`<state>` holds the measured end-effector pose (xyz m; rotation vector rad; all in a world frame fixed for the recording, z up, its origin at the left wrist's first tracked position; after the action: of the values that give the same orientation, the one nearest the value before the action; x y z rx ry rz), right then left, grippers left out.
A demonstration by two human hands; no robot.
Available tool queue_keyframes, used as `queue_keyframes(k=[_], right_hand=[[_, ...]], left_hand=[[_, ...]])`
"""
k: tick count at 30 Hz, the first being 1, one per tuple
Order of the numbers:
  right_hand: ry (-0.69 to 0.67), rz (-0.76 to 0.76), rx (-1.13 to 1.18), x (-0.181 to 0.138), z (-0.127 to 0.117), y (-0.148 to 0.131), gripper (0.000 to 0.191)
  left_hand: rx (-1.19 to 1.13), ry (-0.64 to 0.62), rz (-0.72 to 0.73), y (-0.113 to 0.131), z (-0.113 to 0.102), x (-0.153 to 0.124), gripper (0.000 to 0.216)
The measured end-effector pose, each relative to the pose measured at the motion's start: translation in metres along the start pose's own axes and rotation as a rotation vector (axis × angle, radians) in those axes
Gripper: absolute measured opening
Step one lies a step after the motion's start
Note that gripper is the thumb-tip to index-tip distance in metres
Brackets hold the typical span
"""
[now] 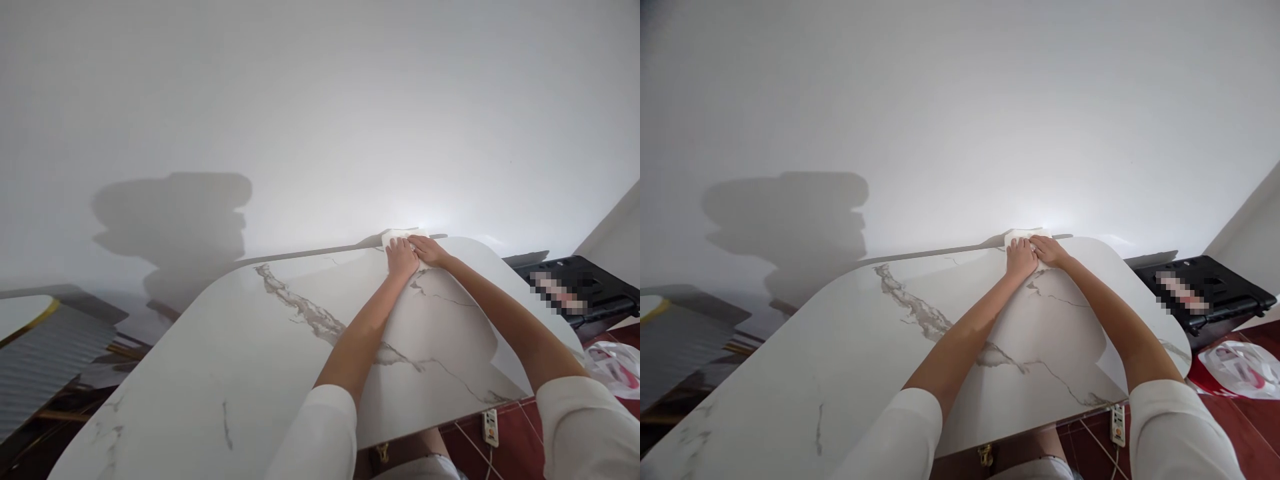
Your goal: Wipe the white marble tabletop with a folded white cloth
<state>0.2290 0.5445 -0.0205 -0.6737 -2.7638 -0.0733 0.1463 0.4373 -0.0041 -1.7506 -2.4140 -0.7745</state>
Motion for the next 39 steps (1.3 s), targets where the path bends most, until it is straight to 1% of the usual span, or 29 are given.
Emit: queue_keyframes(k=[5,11,15,21,28,32,39], right_hand=[[0.028,0.003,-0.01,-0.015,0.001,0.007,0.048],[0.064,0.038,-0.027,-0.045,-0.005,0.003,0.048],[0.078,0.043,-0.005,-0.066,-0.013,-0.008,0.047],[0.058,0.066,-0.028,-0.096,-0.023,-0.028,0.047],[0.074,0.025,-0.018,-0.129,-0.03,-0.047,0.047],[0.065,0.014,-0.017,-0.15,-0.035,-0.06,0.048],[0.059,-0.007,-0.035,-0.176,-0.044,-0.083,0.049]], left_hand=[[-0.018,-0.008,0.03,0.009,0.005,-0.004,0.049],[-0.026,-0.033,0.072,0.024,0.001,-0.026,0.048],[-0.029,-0.036,0.091,0.032,-0.004,-0.046,0.047],[-0.044,-0.046,0.103,0.041,-0.012,-0.077,0.046],[-0.033,-0.059,0.076,0.054,-0.025,-0.12,0.049],[-0.029,-0.041,0.072,0.061,-0.029,-0.144,0.049],[0.013,-0.061,0.052,0.069,-0.039,-0.175,0.048]])
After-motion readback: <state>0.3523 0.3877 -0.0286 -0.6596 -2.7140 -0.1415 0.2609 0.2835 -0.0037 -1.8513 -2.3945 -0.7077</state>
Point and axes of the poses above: each hand's wrist, its own x-axis towards the middle knuckle, its own z-axis out of the palm, y = z × x, the point moved 2 cm from there along x, towards the middle knuckle, and after that the axes turned 9 degrees about -x, right-handed, at the moved point
